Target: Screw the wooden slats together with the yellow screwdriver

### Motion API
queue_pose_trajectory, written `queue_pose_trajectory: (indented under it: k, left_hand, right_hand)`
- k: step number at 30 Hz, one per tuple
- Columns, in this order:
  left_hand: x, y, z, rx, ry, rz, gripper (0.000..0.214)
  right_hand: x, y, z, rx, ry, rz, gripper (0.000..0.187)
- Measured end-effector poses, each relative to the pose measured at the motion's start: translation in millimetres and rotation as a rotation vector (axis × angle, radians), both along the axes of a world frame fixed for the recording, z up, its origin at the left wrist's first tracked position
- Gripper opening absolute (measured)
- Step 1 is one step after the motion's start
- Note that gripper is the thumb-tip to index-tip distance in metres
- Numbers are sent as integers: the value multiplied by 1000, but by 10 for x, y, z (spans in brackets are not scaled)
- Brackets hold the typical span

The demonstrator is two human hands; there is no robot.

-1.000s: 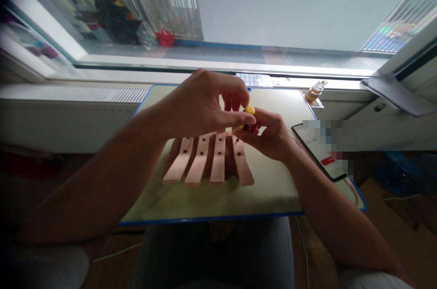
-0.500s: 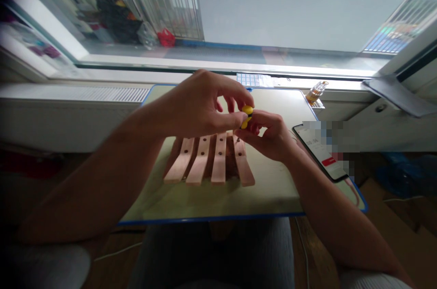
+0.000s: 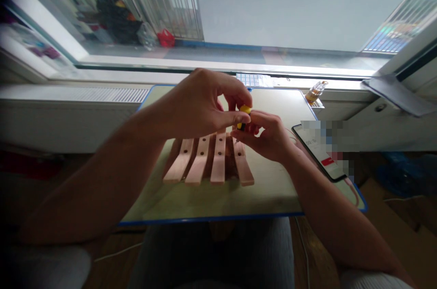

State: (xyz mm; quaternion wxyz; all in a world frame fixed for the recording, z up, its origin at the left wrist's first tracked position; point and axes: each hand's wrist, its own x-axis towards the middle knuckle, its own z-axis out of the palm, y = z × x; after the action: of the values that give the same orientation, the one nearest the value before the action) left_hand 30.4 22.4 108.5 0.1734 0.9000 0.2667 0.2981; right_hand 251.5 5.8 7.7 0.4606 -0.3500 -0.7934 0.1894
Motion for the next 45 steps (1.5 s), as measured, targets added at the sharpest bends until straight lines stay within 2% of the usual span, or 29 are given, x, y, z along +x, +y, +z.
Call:
queue_pose_trajectory:
  k: [4, 11, 15, 18, 21, 26, 32, 36, 40, 45]
  left_hand:
    - [-21, -3, 28, 8, 5, -52, 22]
    - [-19, -8, 21, -16, -1, -90, 20]
    - [8, 8, -16, -1, -20, -26, 20]
    - [16, 16, -28, 28, -2, 48, 20]
    - [12, 8, -19, 28, 8, 63, 15]
    - [-7, -7, 15, -7, 12, -7, 10]
    - [-11, 2, 23, -35, -6, -103, 24]
    - [-8, -8, 15, -55, 2, -139, 20]
    - [6, -3, -8, -36, -14, -66, 16]
    - [13, 22, -29, 8, -17, 16, 13]
  right_hand:
    - [28, -11, 45, -13, -13, 58, 23]
    - [22, -11, 3, 6, -2, -5, 25]
    - [12, -8, -6, 34, -2, 22, 25]
    - [1, -9, -9, 54, -12, -16, 25]
    - [-12, -13, -16, 50, -15, -41, 27]
    - [-12, -14, -14, 2, 1, -36, 30]
    - [11, -1, -23, 30, -18, 5, 27]
    - [4, -7, -41, 40, 14, -12, 25]
    - [1, -5, -27, 42, 12, -16, 31]
    - [-10, 11, -29, 55, 12, 3, 24]
